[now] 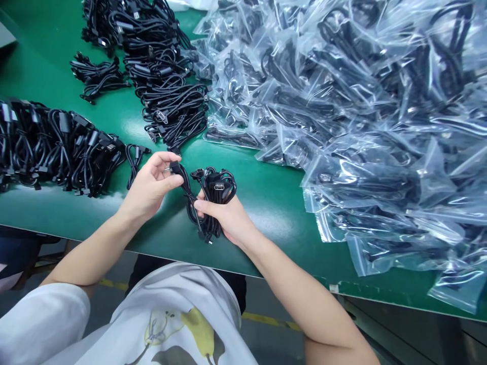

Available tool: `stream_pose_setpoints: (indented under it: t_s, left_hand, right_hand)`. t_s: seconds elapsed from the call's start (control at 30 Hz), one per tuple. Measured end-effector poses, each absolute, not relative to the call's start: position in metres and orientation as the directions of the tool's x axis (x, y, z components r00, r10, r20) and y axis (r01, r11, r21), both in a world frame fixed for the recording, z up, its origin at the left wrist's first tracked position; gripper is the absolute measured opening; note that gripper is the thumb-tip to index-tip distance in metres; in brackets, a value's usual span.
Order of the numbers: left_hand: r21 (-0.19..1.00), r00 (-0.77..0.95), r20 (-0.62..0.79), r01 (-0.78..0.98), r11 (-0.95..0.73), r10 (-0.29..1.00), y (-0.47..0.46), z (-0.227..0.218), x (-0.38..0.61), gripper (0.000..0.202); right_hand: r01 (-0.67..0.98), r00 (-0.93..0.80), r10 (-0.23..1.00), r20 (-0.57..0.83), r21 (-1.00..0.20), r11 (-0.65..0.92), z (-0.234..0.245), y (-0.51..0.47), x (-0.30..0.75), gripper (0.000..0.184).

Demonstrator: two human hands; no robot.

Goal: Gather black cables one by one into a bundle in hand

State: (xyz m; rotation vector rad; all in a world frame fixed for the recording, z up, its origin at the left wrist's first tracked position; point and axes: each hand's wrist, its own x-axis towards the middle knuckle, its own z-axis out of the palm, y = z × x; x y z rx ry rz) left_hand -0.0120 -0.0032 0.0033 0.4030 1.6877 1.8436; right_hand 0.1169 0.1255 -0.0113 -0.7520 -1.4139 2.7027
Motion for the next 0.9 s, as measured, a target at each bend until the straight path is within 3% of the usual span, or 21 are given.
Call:
stream_pose_setpoints:
  t_s: [0.3, 0.63, 0.77, 0.9]
  left_hand:
    - [0.927, -0.797, -0.270, -0.367, -0.078, 0.540, 0.000, -0.002, -0.006, 0.072]
    - [0.916, -0.767, -0.232, -0.379, -0.131, 0.599, -0.002, 0.001, -0.010, 0.063]
    - [0.966, -0.762, -0.130, -0.241, -0.092, 0.634, -0.005, 0.004, -0.010, 0.052]
    - [1.000, -0.740, 0.015, 0.010, -0.011, 0.672, -0.010, 0.005, -0.014, 0.030]
  right_hand:
    - [0.265, -0.849, 0.165, -0.502, -0.675, -0.688, -0.014, 0.128, 0.116, 0.033]
    - [0.274, -0.815, 0.170, -0.555, -0.626, -0.730, -0.015, 0.129, 0.115, 0.035]
    - [0.281, -0.801, 0.154, -0.578, -0.591, -0.756, -0.015, 0.129, 0.115, 0.036]
    - [0.333, -0.840, 0.023, -0.541, -0.549, -0.767, -0.013, 0.130, 0.116, 0.033]
